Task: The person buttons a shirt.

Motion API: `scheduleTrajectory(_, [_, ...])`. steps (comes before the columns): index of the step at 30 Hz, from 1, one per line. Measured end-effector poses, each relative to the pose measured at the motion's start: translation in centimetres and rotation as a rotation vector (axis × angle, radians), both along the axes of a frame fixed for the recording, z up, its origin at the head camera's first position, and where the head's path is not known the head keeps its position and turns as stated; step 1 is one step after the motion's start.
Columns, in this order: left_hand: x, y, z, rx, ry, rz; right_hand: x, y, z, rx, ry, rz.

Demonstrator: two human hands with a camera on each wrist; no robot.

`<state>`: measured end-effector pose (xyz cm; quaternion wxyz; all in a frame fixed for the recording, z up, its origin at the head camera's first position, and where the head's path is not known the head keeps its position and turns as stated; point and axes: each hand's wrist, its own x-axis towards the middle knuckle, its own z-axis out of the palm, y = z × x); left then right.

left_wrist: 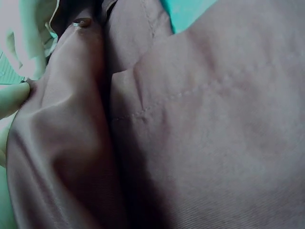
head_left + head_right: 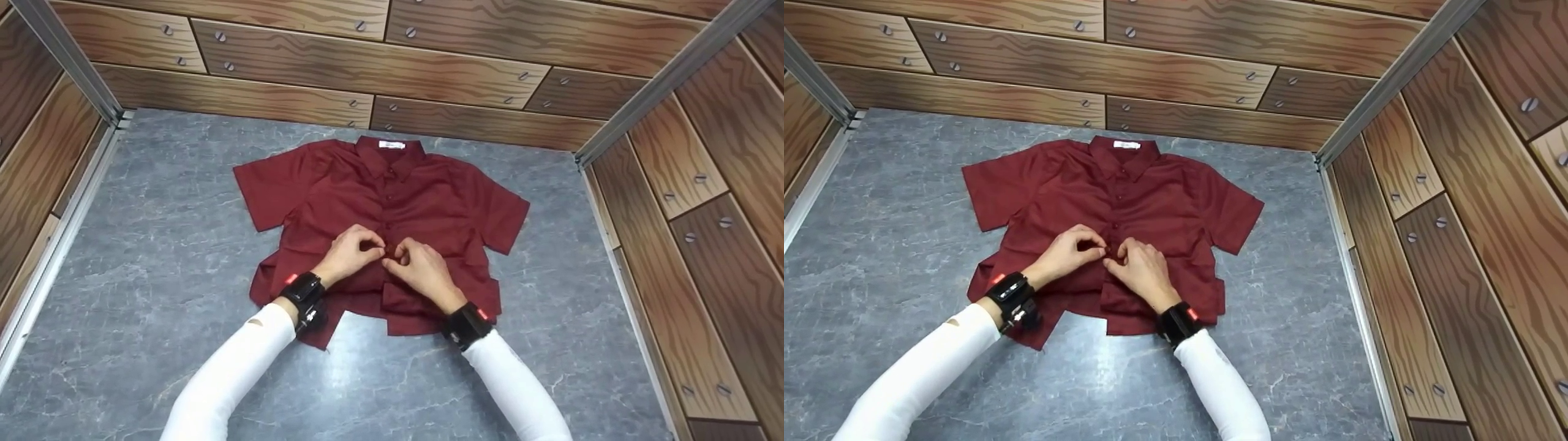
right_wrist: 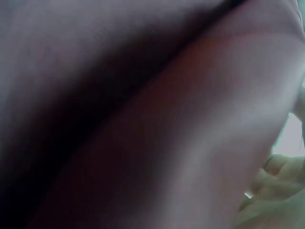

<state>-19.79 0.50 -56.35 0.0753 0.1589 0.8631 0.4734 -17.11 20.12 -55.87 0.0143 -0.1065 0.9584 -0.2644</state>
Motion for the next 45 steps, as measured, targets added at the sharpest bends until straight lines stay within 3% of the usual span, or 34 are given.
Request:
scheduleTrajectory(11, [-0.1, 0.1, -0.2, -0.046, -0.004, -0.030, -0.3, 0.8, 0.2, -0.060, -0.060, -0.066])
scheduleTrajectory(22, [0.1, 0.5, -0.1, -0.123, -0.007, -0.038, -0.5, 0.9, 0.3, -0.253, -0.195, -0.022])
scheduleTrajectory(32, [0.4, 1.1, 0.3, -0.233, 0.004, 0.004, -0.5, 0.7, 0.5, -0.285, -0.154, -0.008])
scheduleTrajectory(45, [0.2, 1.6, 0.3, -0.285, 0.002, 0.049, -0.3, 0.2, 0.3, -0.269, -0.096, 0.004])
